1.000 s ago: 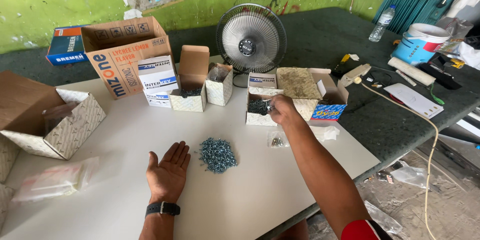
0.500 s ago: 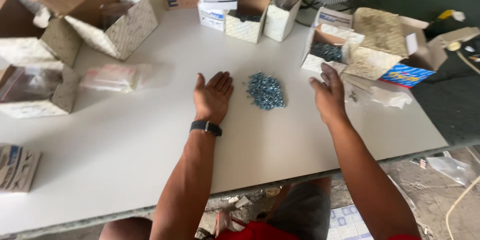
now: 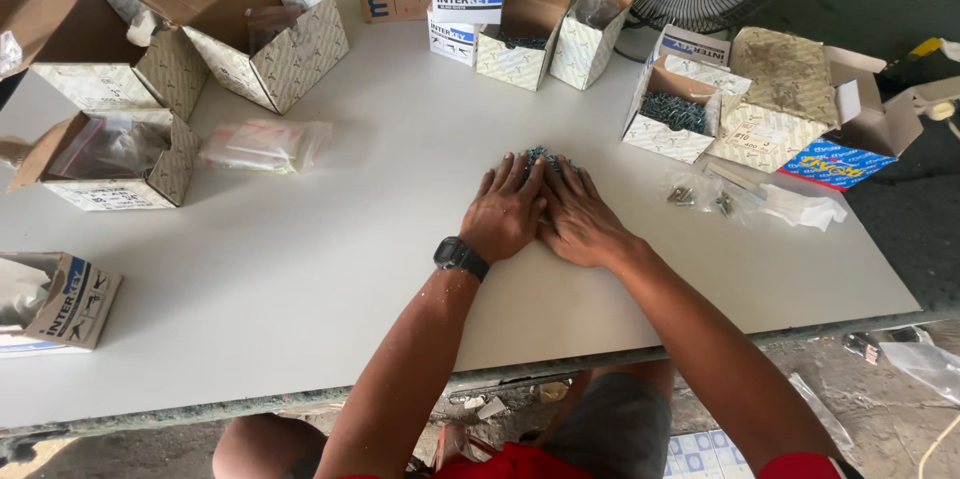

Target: The person gathers a pile of small screws on a white table and places them into a small clear plastic bag. The person then seals the bag and places it into a cardboard box.

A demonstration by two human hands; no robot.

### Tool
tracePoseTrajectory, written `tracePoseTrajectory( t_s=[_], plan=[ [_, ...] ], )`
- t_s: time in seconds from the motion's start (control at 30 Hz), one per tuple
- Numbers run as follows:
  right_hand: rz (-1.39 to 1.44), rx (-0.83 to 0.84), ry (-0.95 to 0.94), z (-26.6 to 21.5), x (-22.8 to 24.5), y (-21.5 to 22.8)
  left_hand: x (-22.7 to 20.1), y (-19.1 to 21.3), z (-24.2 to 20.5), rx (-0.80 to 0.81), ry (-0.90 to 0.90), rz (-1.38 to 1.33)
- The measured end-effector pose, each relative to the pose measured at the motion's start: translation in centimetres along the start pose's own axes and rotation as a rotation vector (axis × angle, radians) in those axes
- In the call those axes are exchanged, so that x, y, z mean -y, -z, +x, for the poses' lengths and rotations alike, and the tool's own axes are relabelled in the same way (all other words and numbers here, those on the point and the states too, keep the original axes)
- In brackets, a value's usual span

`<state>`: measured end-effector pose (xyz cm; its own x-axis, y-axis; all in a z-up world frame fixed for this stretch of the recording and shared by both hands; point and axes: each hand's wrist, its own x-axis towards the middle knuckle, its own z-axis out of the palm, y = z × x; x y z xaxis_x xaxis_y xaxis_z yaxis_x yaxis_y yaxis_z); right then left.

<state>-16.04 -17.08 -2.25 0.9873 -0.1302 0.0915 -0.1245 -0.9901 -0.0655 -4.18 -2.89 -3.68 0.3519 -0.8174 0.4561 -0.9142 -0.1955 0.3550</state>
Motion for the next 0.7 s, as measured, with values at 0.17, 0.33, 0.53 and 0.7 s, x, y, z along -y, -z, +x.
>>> tracePoseTrajectory(
  t_s=[0.17,0.33,0.53,0.7],
  plan=[
    [0.015,0.013,0.006,-0.4,0.2,1.7,0.4,-1.0,0.1,-0.011,-0.012,0.074],
    [0.021,0.066,-0.003,-0.7,-0.8,2.8,0.1,-0.3,-0.3,-0.018,-0.026,0.086],
    [-0.005,0.128,-0.074,-0.9,-3.2,3.5,-0.3,0.8,-0.4,0.055,-0.074,0.108],
    [0.031,0.115,-0.123,-1.3,-4.8,4.2,-2.0,3.5,0.1,0.064,0.144,0.05]
  ],
)
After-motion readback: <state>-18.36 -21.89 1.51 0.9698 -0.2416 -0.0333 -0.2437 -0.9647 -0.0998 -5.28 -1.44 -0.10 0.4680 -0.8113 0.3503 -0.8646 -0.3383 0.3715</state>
